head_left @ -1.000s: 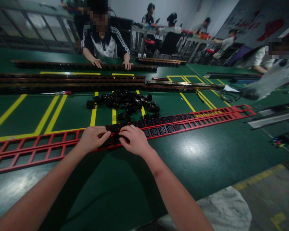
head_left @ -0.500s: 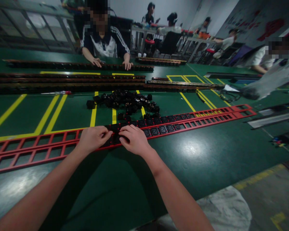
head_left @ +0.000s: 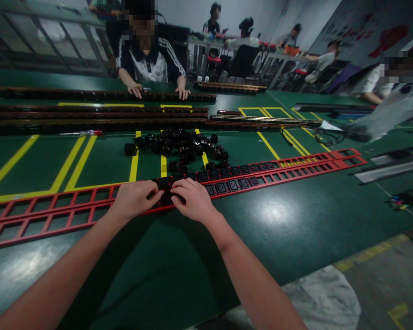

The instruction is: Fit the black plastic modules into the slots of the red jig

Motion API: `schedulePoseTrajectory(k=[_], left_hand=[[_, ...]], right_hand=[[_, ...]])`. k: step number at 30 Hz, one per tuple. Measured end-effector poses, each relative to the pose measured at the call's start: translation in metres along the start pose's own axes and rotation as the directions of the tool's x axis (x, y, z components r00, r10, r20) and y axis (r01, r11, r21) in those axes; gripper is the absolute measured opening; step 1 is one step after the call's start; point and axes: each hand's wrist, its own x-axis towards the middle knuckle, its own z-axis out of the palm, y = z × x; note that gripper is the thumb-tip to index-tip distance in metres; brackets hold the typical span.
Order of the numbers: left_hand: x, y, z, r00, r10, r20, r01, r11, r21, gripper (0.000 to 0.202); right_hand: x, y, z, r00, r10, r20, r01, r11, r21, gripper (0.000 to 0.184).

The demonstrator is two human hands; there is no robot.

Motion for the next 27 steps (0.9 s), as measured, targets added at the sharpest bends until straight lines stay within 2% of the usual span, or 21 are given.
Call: schedulePoseTrajectory(k=[8,12,14,17,20,27], left_hand=[[0.002,0.003,-0.001,0.995,0.098,0.000,-0.098,0.988,0.118,0.037],[0.004,0.002,0.000,0.995,0.092,-0.047,-0.089,0.993,0.076,0.026],[0.005,0.001,0.003,0.997,0.060,-0.048,-0.059,0.998,0.024,0.032],[0.006,-0.005,0.012,0.994,0.086,0.063,-0.083,0.995,-0.056,0.054],[0.006,-0.010,0.019,0.979,0.118,0.168,-0.104,0.991,-0.090,0.060],[0.005,-0.011,0.020,0.980,0.099,0.173,-0.087,0.993,-0.073,0.061]], right_hand=[[0.000,0.000,0.001,1.000,0.001,-0.003,-0.001,1.000,-0.003,0.017],[0.000,0.000,0.002,1.000,-0.002,-0.015,0.002,1.000,-0.004,0.018],[0.000,-0.001,0.001,1.000,-0.004,-0.014,0.004,1.000,-0.006,0.018],[0.001,-0.001,0.000,1.000,-0.001,-0.011,0.001,1.000,-0.012,0.018],[0.001,-0.002,-0.001,1.000,0.002,-0.003,-0.002,1.000,-0.015,0.018],[0.000,0.000,0.001,1.000,-0.005,-0.006,0.005,1.000,-0.009,0.019]])
